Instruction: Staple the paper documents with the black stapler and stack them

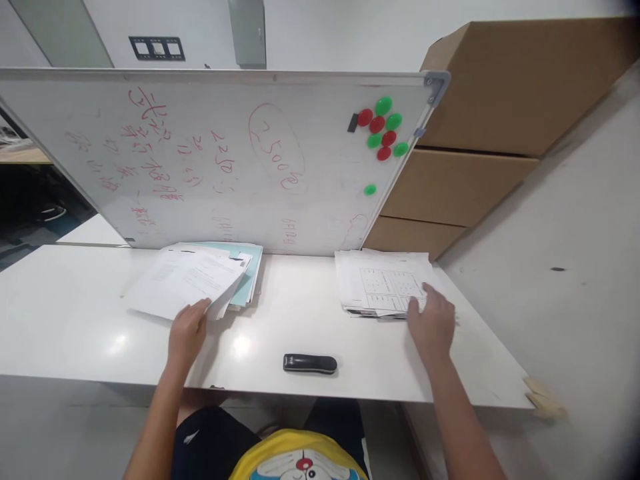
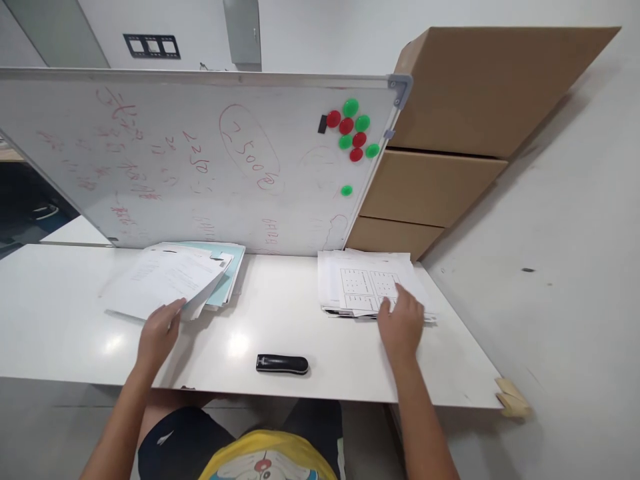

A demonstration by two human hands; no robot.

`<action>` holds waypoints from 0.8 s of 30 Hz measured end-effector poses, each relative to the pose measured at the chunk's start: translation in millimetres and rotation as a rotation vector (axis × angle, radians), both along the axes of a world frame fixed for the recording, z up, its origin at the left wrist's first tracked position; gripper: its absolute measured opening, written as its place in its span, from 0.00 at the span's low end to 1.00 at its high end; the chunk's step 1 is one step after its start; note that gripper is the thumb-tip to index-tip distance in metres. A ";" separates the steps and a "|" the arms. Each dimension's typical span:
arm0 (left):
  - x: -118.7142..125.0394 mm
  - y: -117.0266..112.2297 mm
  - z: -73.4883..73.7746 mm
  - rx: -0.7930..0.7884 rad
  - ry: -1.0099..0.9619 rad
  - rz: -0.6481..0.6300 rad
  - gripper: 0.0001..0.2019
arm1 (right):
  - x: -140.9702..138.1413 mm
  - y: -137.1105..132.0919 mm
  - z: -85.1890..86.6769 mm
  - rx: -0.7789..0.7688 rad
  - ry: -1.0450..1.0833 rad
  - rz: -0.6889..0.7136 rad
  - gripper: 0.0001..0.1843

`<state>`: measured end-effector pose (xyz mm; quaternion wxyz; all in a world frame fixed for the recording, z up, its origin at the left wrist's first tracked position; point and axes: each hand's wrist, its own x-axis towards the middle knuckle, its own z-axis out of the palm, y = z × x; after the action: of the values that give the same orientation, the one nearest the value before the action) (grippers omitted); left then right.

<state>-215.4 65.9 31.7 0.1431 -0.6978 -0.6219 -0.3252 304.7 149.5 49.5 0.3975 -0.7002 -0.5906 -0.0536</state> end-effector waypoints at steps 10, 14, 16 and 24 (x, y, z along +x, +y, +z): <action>171.5 -1.1 10.5 0.153 0.155 -0.469 0.17 | -174.0 -46.4 16.1 -0.780 1.235 0.910 0.23; 168.6 0.2 2.8 0.128 0.328 -0.509 0.22 | -180.6 -19.5 3.9 -0.747 1.352 0.754 0.23; 148.8 0.5 -4.1 0.099 0.301 -0.373 0.26 | -173.7 -7.0 -2.0 -0.749 1.315 0.712 0.23; 99.8 -11.4 -13.3 0.038 -0.234 0.214 0.31 | -131.8 10.3 5.2 -0.706 1.126 0.665 0.23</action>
<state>-115.6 54.5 18.4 0.1168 -0.5822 -0.6988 -0.3989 172.9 159.8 54.7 0.3867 -0.4921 -0.4603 0.6296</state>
